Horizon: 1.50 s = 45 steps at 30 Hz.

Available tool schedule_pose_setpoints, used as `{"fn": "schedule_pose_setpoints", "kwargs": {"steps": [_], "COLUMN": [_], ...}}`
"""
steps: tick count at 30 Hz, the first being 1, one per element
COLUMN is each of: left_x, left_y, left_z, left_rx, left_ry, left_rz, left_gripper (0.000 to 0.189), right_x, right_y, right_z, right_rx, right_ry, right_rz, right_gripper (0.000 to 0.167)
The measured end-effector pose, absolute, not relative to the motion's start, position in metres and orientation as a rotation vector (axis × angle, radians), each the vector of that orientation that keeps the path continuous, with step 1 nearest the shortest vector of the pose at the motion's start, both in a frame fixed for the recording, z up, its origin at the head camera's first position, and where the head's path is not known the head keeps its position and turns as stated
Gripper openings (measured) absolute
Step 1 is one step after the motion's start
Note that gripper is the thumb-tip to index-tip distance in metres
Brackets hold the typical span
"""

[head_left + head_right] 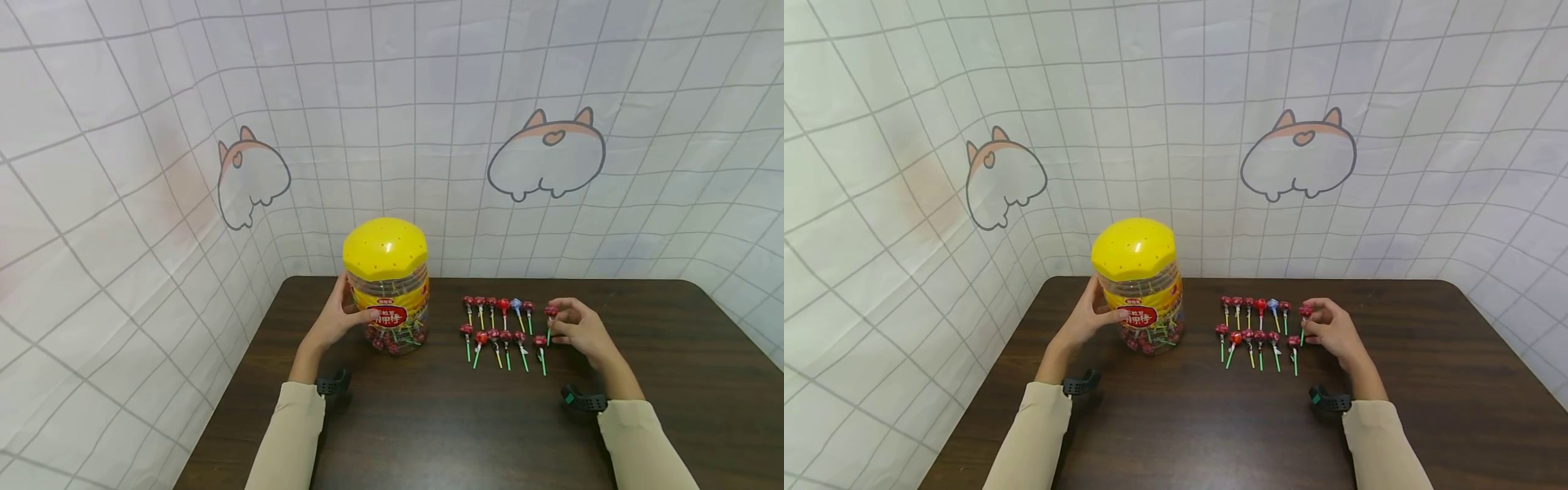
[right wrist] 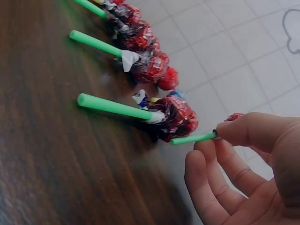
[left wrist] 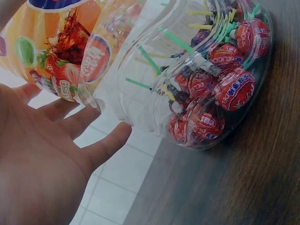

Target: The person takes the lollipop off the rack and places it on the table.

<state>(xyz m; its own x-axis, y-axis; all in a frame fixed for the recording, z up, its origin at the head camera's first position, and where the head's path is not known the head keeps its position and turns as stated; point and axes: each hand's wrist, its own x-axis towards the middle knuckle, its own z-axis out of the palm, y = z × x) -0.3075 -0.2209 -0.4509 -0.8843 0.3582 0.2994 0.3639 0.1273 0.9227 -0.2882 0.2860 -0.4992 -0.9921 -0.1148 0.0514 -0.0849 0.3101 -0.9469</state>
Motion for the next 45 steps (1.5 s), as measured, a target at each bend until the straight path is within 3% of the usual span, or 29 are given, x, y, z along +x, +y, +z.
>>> {"fn": "schedule_pose_setpoints", "kwargs": {"steps": [45], "left_x": [-0.307], "left_y": [-0.221], "left_z": [-0.45], "left_rx": [-0.742], "left_ry": [-2.359], "left_rz": [-1.929], "left_gripper": [0.094], "right_x": [-0.3], "right_y": [0.279], "right_z": [-0.506], "right_rx": [-0.152], "right_ry": [2.845], "right_rz": [-1.319], "right_gripper": [0.039]}}
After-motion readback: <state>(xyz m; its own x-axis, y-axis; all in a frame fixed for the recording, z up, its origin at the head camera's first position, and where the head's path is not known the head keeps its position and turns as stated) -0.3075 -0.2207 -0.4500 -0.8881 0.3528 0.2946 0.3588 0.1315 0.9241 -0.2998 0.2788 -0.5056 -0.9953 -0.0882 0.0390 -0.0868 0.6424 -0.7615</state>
